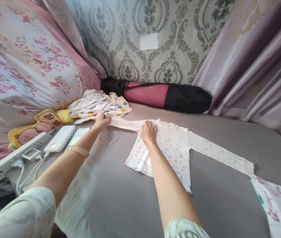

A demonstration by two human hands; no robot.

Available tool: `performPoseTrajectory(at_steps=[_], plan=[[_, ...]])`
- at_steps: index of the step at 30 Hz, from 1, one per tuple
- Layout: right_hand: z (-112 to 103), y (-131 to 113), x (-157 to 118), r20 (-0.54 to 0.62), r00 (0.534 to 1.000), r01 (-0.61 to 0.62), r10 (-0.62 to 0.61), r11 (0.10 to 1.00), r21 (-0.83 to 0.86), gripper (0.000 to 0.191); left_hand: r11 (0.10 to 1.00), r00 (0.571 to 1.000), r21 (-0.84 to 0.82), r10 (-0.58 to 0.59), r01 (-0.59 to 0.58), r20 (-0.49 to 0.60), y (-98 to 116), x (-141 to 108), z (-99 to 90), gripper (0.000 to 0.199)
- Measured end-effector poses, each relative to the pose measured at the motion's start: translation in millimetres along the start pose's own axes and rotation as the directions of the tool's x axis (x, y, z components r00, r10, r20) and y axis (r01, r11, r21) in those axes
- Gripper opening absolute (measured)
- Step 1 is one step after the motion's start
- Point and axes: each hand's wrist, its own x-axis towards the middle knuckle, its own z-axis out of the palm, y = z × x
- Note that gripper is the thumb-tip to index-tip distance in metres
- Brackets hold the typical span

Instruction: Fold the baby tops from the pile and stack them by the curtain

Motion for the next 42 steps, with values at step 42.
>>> performPoseTrajectory(at_steps=[42], plan=[[38.3, -135.9, 20.8, 0.326, 0.944, 0.077, -0.047, 0.994, -0.080, 0.066, 0.998, 0.930, 0.017, 0.068, -0.067, -0.361, -32.7, 3.6, 41.8, 0.027]])
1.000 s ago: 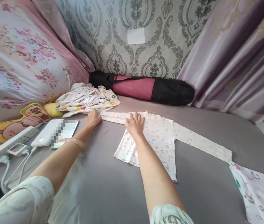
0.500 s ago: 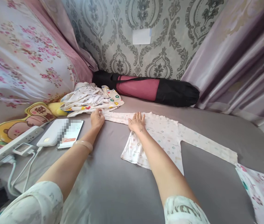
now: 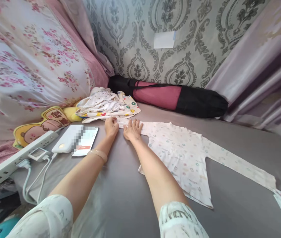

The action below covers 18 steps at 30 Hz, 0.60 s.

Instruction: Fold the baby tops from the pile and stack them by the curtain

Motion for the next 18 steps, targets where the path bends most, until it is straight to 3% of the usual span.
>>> performPoseTrajectory(at_steps=[5, 9, 13, 16, 18], plan=[[-15.7, 7.4, 19.9, 0.086, 0.967, 0.226, -0.239, 0.965, 0.136, 0.057, 1.000, 1.000, -0.018, -0.008, 0.008, 0.018, -0.5, 1.5, -0.6, 0.025], [-35.8, 45.0, 33.3, -0.095, 0.988, 0.118, -0.118, 0.993, -0.001, 0.047, 1.000, 0.998, 0.005, -0.023, 0.023, 0.055, 3.0, 1.3, -1.6, 0.023], [-43.3, 69.0, 36.7, -0.073, 0.995, 0.053, -0.063, 0.989, -0.141, 0.034, 0.998, 0.997, 0.065, -0.026, 0.022, 0.070, 5.9, -0.6, -2.3, 0.022], [-42.2, 69.7, 37.5, -0.037, 0.999, 0.033, -0.039, 0.989, -0.142, 0.032, 0.996, 0.995, 0.089, -0.032, 0.024, 0.090, 5.9, -1.9, -2.9, 0.026], [-38.7, 67.6, 36.7, -0.077, 0.996, 0.036, -0.048, 0.988, -0.152, 0.035, 0.995, 0.995, 0.094, -0.029, 0.020, 0.095, 5.8, -2.5, -3.4, 0.027]])
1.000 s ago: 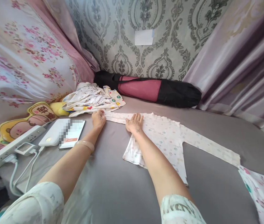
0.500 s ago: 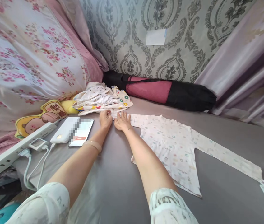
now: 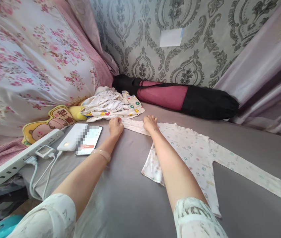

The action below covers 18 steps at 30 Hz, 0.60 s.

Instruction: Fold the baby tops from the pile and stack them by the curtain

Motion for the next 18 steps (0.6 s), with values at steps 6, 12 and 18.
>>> performPoseTrajectory(at_steps=[6, 12, 18], plan=[[17.3, -3.5, -7.2, -0.160, 0.985, -0.061, 0.063, 0.998, 0.020, 0.045, 1.000, 1.000, 0.012, 0.015, -0.015, 0.016, 1.8, -1.5, -2.4, 0.024], [15.8, 12.1, -17.5, -0.093, 0.995, 0.052, -0.043, 0.994, 0.101, 0.045, 0.999, 0.999, 0.029, 0.032, -0.032, -0.006, 0.1, 0.1, -1.3, 0.024], [16.8, 50.1, -59.7, -0.122, 0.990, -0.054, 0.068, 0.992, 0.115, 0.052, 1.000, 0.998, 0.008, 0.011, -0.011, -0.054, -2.5, 1.6, 1.6, 0.018]])
